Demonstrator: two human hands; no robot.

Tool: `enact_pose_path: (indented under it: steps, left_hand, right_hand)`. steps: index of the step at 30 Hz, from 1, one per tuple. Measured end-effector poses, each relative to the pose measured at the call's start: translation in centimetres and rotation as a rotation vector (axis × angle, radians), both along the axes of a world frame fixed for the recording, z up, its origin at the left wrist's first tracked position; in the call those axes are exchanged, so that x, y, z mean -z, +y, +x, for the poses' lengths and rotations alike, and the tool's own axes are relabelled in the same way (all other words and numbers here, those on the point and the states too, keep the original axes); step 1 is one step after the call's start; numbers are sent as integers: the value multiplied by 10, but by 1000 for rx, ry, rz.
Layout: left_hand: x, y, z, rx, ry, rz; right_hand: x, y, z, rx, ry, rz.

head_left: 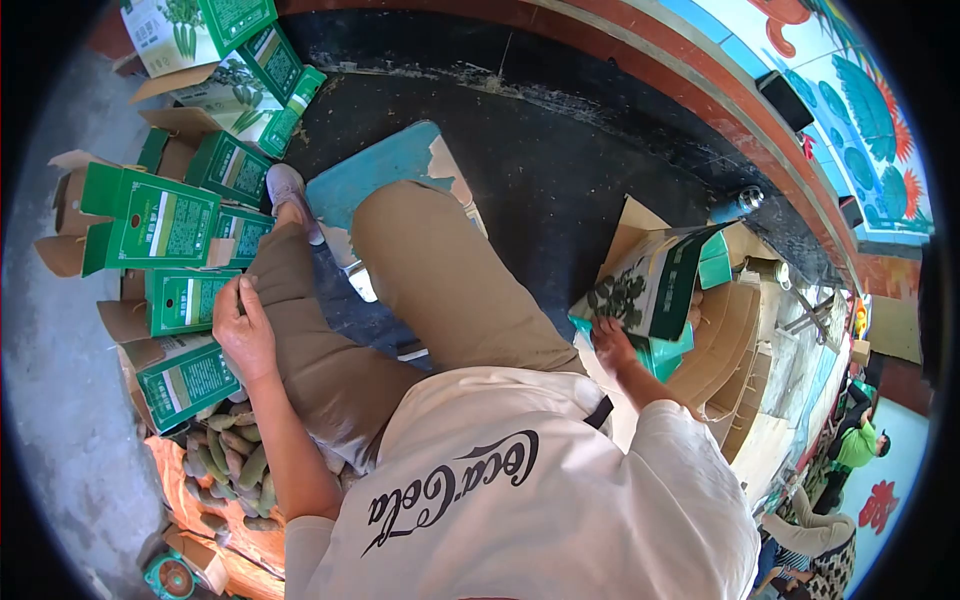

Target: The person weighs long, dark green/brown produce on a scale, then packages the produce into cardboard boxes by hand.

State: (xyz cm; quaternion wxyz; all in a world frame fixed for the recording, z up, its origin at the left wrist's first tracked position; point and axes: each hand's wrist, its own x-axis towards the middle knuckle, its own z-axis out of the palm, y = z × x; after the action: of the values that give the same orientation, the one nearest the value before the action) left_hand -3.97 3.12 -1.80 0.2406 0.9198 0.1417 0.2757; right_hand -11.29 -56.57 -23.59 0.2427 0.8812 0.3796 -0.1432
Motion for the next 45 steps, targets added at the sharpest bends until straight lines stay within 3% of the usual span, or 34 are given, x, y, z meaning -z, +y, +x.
enact_pose_path:
  steps: [7,11,15,19,23,30,34,37,45]
  left_hand:
    - [-1,-1,-2,-3,-8,32]
    - [2,-1,-2,-10,-61,46]
    - [-1,-6,-3,-42,-118,71]
    - [-1,-5,-6,-51,-139,92]
    - [5,1,-11,-58,-196,91]
    - [3,0,-14,-113,-277,54]
    - [-2,-8,-12,-99,-305,29]
    - [-6,-11,-10,-53,-341,23]
    - [-2,-10,0,-35,-433,-1]
  right_hand:
    - [1,-36,-98,287,172,-73]
    - [-2,-26,-82,360,209,-8]
    - [3,-9,-45,510,407,-132]
    - [16,7,-5,673,371,-20]
    - [-16,45,60,852,233,395]
    - [-88,120,168,591,-180,972]
    - [-142,154,199,511,-324,1144]
    - [-170,170,213,569,-267,1297]
    - [-244,203,220,400,-280,1504]
